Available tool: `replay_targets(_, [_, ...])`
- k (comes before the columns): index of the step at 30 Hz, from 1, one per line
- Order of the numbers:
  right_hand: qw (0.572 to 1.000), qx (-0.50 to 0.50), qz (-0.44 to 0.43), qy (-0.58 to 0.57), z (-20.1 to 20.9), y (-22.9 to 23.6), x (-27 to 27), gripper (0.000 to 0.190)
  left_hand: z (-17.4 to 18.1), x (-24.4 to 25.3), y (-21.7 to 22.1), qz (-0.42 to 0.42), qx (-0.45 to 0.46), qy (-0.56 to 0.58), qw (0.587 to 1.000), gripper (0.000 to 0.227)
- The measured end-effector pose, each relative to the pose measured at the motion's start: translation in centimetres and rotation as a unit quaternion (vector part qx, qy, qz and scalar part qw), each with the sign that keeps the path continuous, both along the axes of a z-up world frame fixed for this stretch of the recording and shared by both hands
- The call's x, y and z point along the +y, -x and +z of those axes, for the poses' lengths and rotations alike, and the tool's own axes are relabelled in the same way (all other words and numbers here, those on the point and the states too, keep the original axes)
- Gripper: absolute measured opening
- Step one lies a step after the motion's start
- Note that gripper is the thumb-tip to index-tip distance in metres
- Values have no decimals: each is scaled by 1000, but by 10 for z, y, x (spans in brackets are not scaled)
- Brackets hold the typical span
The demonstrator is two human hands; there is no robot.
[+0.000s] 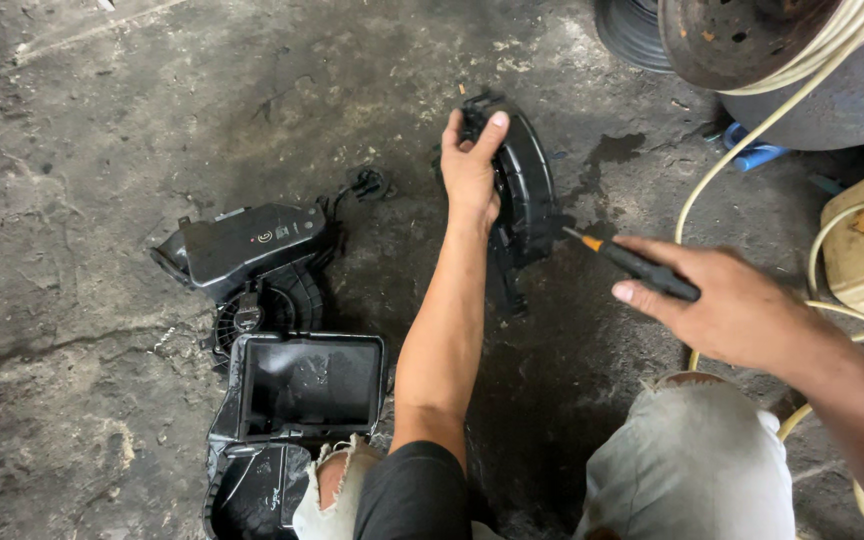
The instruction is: The person uses a screwdriver to scrape and clean a black plastic part, then flips it over to clean the other side. The person continues scraping the surface of the part while sitting on the floor.
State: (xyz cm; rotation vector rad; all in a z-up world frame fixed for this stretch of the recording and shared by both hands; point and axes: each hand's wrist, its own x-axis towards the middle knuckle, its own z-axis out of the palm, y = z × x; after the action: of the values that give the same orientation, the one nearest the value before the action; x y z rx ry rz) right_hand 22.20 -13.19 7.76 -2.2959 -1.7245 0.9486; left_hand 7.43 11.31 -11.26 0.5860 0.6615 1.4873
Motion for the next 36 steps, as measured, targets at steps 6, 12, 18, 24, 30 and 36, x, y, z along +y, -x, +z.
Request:
replay_targets(6, [997, -64, 1, 31, -7, -8, -2, 64, 25, -1, 5, 103, -96, 39, 989, 81])
replay_targets(12, [996, -73, 11, 56, -21, -16, -5, 64, 38, -8, 14, 112, -163, 64, 978, 82])
replay_targets(18, [995, -80, -5, 67, -17, -11, -9, 63, 40, -11, 7, 146, -168, 61, 973, 84])
replay_targets(24, [998, -61, -21, -20, 2, -5, -4, 67, 32, -27, -26, 100, -206, 13, 973, 83])
replay_targets(30, [987, -42, 1, -157, 13, 7, 2, 66, 15, -31, -50, 50, -229, -11, 972, 75])
replay_targets(36, [977, -47, -15, -207, 17, 15, 17, 64, -5, -30, -77, 28, -240, -40, 970, 75])
